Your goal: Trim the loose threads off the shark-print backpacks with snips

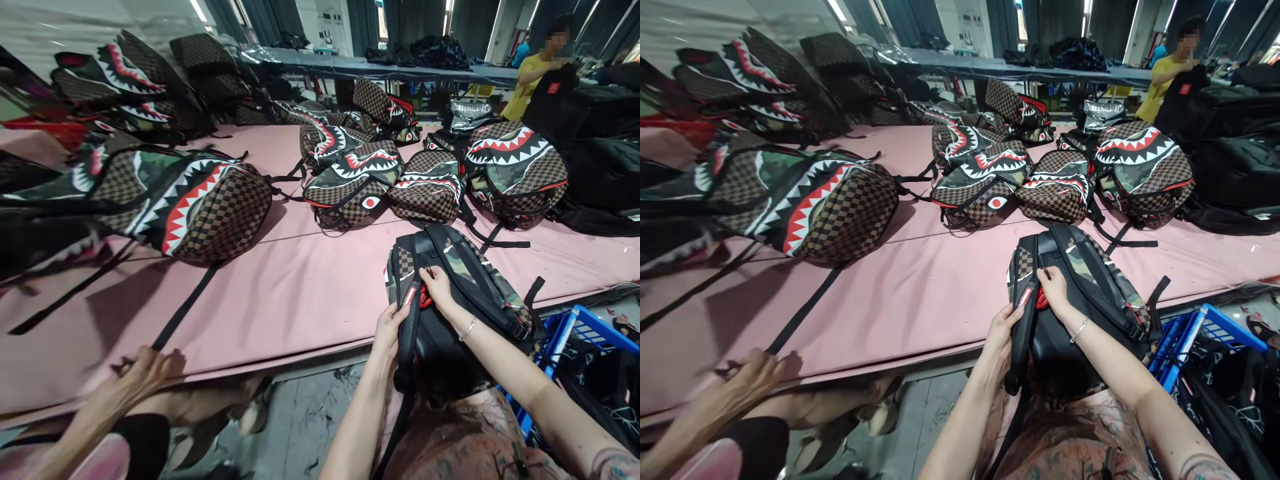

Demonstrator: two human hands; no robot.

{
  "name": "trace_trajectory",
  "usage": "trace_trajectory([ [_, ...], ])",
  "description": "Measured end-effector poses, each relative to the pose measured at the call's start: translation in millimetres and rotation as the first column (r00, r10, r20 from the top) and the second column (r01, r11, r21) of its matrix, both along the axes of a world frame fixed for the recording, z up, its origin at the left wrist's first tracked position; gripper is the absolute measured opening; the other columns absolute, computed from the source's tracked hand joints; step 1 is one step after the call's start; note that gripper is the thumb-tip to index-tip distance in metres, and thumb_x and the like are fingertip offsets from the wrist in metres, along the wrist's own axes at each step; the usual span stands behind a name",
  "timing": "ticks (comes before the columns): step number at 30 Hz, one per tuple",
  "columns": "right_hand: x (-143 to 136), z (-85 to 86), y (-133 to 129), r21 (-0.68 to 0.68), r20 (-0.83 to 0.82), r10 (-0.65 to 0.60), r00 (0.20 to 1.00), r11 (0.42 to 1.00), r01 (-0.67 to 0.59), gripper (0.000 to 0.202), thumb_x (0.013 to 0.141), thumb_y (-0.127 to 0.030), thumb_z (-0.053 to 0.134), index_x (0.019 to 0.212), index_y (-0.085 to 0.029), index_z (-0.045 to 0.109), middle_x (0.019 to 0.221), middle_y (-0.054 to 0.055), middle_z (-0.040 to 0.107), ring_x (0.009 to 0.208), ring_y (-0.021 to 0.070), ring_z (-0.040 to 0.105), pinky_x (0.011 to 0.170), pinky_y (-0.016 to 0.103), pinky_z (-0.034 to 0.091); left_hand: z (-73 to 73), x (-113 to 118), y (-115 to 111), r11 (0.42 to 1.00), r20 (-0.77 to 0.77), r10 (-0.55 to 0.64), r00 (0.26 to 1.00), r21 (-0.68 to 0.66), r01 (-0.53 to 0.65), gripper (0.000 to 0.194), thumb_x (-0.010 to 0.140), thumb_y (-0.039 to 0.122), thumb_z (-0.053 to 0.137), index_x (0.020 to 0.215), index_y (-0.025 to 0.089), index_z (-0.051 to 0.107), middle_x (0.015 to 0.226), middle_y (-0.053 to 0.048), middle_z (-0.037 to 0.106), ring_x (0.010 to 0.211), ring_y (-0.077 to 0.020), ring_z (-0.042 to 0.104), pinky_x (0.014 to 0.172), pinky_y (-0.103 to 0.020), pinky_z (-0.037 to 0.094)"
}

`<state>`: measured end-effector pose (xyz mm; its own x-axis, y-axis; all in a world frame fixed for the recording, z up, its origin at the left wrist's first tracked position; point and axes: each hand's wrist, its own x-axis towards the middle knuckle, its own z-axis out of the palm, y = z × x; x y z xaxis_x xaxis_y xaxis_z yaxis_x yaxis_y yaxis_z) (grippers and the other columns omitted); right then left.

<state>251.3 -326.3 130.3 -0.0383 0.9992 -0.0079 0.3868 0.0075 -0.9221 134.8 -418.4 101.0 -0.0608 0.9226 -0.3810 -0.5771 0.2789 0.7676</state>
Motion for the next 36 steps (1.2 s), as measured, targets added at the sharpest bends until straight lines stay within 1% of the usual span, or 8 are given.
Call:
trace_trajectory([
  [3, 18, 2.7, -8, -0.044, -0.043, 0.02, 0.999, 0.999, -0.021, 0.04, 0.075, -0.057, 0.047, 0.07, -0.018, 0.047, 0.046, -0.007, 0.039, 0.037, 0.0065, 0.036, 0.037, 0.018, 0.029, 0.3, 2, -1, 1.0, 0.179, 0.004, 0.984, -0.01, -0.002, 0.044, 0.059, 0.028, 0.075, 0.099, 0.015, 0.062, 0.086, -0.005, 0.07, 0.068, -0.0155, 0.065, 0.069, -0.028, 0.05],
  [5, 31, 4.1, -22, -0.058, -0.054, 0.039, 0.998, 0.997, -0.042, 0.041, 0.074, -0.059, 0.048, 0.073, -0.018, 0.048, 0.047, -0.008, 0.038, 0.035, 0.0056, 0.034, 0.035, 0.018, 0.028, 0.1, 3, 0, 1.0, 0.236, 0.007, 0.972, -0.003, -0.006, 0.042, 0.06, 0.024, 0.075, 0.099, 0.015, 0.062, 0.089, -0.005, 0.07, 0.073, -0.0153, 0.065, 0.074, -0.027, 0.049],
  [9, 47, 4.4, -50, -0.012, -0.069, 0.088, 0.994, 0.996, -0.089, 0.034, 0.07, -0.05, 0.059, 0.078, -0.017, 0.053, 0.051, -0.007, 0.042, 0.043, 0.0073, 0.039, 0.041, 0.019, 0.033, -1.9, 8, 2, 1.0, 0.285, 0.013, 0.958, 0.001, -0.014, 0.041, 0.061, 0.022, 0.074, 0.099, 0.015, 0.062, 0.091, -0.005, 0.07, 0.078, -0.0159, 0.065, 0.078, -0.026, 0.048],
  [12, 46, 5.8, -58, 0.041, -0.058, 0.073, 0.996, 0.997, -0.071, 0.028, 0.072, -0.043, 0.06, 0.08, -0.017, 0.054, 0.054, -0.005, 0.047, 0.049, 0.0088, 0.042, 0.046, 0.021, 0.036, -3.9, 8, 1, 1.0, 0.298, 0.008, 0.954, 0.012, -0.012, 0.04, 0.063, 0.022, 0.073, 0.1, 0.015, 0.061, 0.093, -0.006, 0.069, 0.079, -0.0164, 0.065, 0.077, -0.027, 0.048],
  [20, 36, 17.9, -53, 0.081, 0.085, 0.114, 0.99, 0.989, -0.121, 0.022, 0.071, -0.039, 0.059, 0.073, -0.017, 0.057, 0.062, -0.002, 0.055, 0.056, 0.0109, 0.048, 0.053, 0.022, 0.041, -5.0, 8, 1, 0.999, 0.23, 0.018, 0.973, 0.027, -0.024, 0.041, 0.061, 0.024, 0.074, 0.099, 0.014, 0.062, 0.092, -0.007, 0.069, 0.076, -0.017, 0.065, 0.075, -0.028, 0.048],
  [28, 36, 7.1, -44, 0.148, 0.143, 0.119, 0.982, 0.979, -0.14, 0.023, 0.075, -0.04, 0.056, 0.072, -0.017, 0.059, 0.061, -0.001, 0.056, 0.054, 0.0104, 0.046, 0.052, 0.022, 0.036, -2.0, 9, 1, 0.999, 0.217, 0.014, 0.976, 0.04, -0.023, 0.036, 0.061, 0.024, 0.074, 0.094, 0.014, 0.063, 0.083, -0.005, 0.07, 0.07, -0.0157, 0.064, 0.07, -0.027, 0.048],
  [32, 38, 2.5, -43, 0.11, 0.117, 0.117, 0.986, 0.985, -0.13, 0.024, 0.075, -0.041, 0.057, 0.073, -0.017, 0.058, 0.057, -0.003, 0.052, 0.051, 0.0098, 0.043, 0.05, 0.022, 0.035, -1.2, 7, 1, 0.999, 0.216, 0.011, 0.976, 0.038, -0.02, 0.036, 0.062, 0.023, 0.073, 0.096, 0.014, 0.063, 0.087, -0.005, 0.07, 0.072, -0.0153, 0.064, 0.072, -0.027, 0.048],
  [36, 42, 3.6, -41, 0.068, 0.092, 0.184, 0.979, 0.979, -0.191, 0.023, 0.074, -0.041, 0.058, 0.076, -0.018, 0.057, 0.058, -0.003, 0.052, 0.052, 0.0099, 0.044, 0.05, 0.021, 0.037, 0.4, 5, 0, 0.999, 0.203, 0.003, 0.979, 0.043, -0.012, 0.033, 0.063, 0.024, 0.073, 0.094, 0.015, 0.064, 0.087, -0.005, 0.07, 0.07, -0.0136, 0.063, 0.072, -0.026, 0.047],
])
